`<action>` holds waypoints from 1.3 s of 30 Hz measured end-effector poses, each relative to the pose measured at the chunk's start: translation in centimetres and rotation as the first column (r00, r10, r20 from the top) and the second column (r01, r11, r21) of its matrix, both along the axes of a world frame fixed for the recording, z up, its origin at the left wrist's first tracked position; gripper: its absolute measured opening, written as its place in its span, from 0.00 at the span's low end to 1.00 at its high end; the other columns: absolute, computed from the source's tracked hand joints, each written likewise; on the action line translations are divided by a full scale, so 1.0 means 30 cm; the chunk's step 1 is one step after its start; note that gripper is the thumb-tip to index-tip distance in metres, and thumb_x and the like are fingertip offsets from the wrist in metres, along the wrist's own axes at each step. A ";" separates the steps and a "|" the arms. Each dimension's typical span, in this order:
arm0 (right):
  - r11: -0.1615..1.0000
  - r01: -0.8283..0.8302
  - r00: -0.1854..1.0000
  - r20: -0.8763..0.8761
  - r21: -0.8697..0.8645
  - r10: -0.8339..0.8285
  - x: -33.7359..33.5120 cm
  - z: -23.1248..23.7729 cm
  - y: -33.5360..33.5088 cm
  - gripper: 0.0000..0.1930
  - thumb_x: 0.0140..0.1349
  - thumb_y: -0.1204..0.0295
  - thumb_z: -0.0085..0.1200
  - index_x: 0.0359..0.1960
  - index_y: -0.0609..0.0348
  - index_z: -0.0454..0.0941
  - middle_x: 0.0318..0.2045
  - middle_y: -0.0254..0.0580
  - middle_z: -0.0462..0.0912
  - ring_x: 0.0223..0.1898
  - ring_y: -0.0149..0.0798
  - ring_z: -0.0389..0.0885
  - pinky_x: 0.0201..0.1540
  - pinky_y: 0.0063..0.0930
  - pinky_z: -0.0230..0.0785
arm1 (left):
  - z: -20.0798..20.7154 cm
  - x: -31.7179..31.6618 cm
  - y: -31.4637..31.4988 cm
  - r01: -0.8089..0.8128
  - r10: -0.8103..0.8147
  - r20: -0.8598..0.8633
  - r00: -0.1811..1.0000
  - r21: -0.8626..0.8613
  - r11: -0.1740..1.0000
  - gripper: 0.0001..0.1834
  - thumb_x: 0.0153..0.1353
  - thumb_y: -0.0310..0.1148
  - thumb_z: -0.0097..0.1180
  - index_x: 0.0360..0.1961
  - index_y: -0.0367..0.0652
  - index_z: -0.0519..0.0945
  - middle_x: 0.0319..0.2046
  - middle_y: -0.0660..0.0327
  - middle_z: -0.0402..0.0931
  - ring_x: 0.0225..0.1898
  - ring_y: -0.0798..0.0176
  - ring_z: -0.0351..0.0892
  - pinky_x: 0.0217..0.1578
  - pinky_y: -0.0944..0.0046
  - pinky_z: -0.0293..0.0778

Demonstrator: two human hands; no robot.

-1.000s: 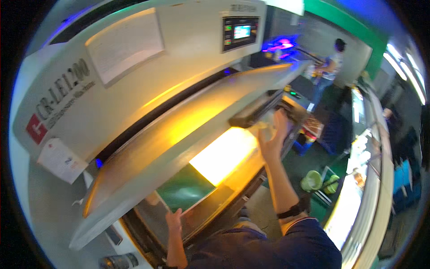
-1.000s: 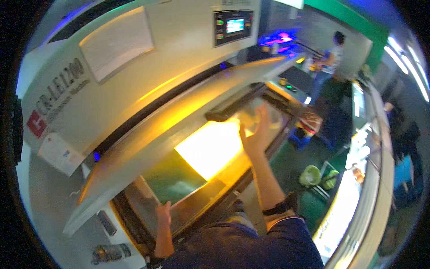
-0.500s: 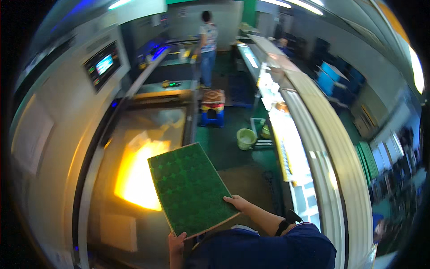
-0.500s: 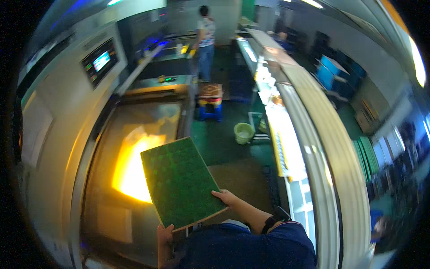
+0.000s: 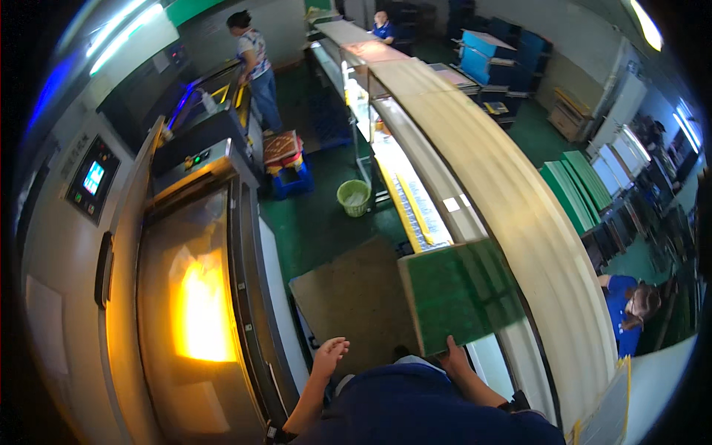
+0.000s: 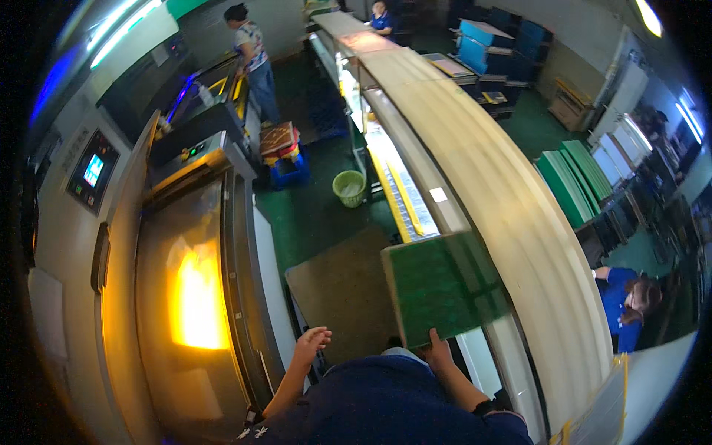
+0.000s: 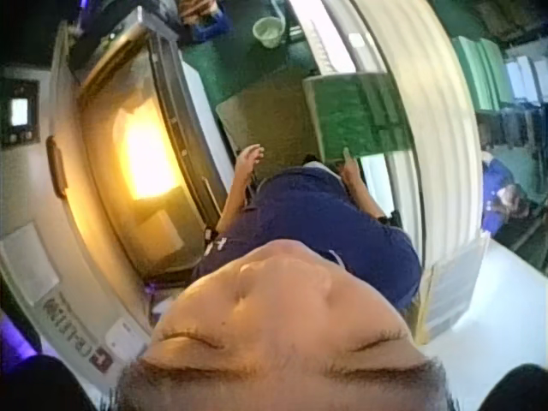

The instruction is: Placing PCB boards into an LED exposure machine, closing the lid, and removing them after processing.

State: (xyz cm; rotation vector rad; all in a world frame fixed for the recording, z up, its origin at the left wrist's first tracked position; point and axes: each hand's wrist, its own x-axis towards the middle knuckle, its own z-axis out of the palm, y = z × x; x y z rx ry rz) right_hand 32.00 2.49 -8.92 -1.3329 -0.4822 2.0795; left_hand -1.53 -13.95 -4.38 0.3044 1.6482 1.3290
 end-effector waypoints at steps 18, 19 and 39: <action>0.259 -0.880 0.435 0.456 0.399 0.776 -0.133 -0.082 0.159 0.20 0.70 0.62 0.53 0.55 0.64 0.77 0.39 0.44 0.86 0.37 0.33 0.84 0.39 0.26 0.77 | -0.046 0.245 -0.068 0.220 -0.255 -0.181 0.950 -0.189 0.957 0.27 0.66 0.43 0.57 0.60 0.37 0.74 0.50 0.51 0.80 0.49 0.58 0.80 0.46 0.57 0.79; 0.159 -0.923 0.321 0.474 0.350 0.820 -0.148 -0.112 0.151 0.20 0.69 0.64 0.54 0.56 0.65 0.77 0.40 0.44 0.86 0.39 0.35 0.85 0.44 0.27 0.77 | -0.048 0.238 -0.083 0.199 -0.234 -0.191 0.953 -0.186 0.962 0.27 0.66 0.43 0.57 0.60 0.37 0.74 0.50 0.51 0.80 0.49 0.58 0.80 0.46 0.57 0.79; -0.474 -0.848 -0.118 0.786 0.238 0.606 -0.932 0.058 -0.230 0.20 0.65 0.56 0.54 0.53 0.53 0.81 0.49 0.44 0.85 0.48 0.45 0.84 0.53 0.36 0.75 | -0.143 -0.245 -0.695 0.132 -0.413 -0.600 0.685 -0.456 0.880 0.30 0.62 0.52 0.56 0.59 0.44 0.76 0.53 0.50 0.78 0.54 0.47 0.78 0.53 0.51 0.74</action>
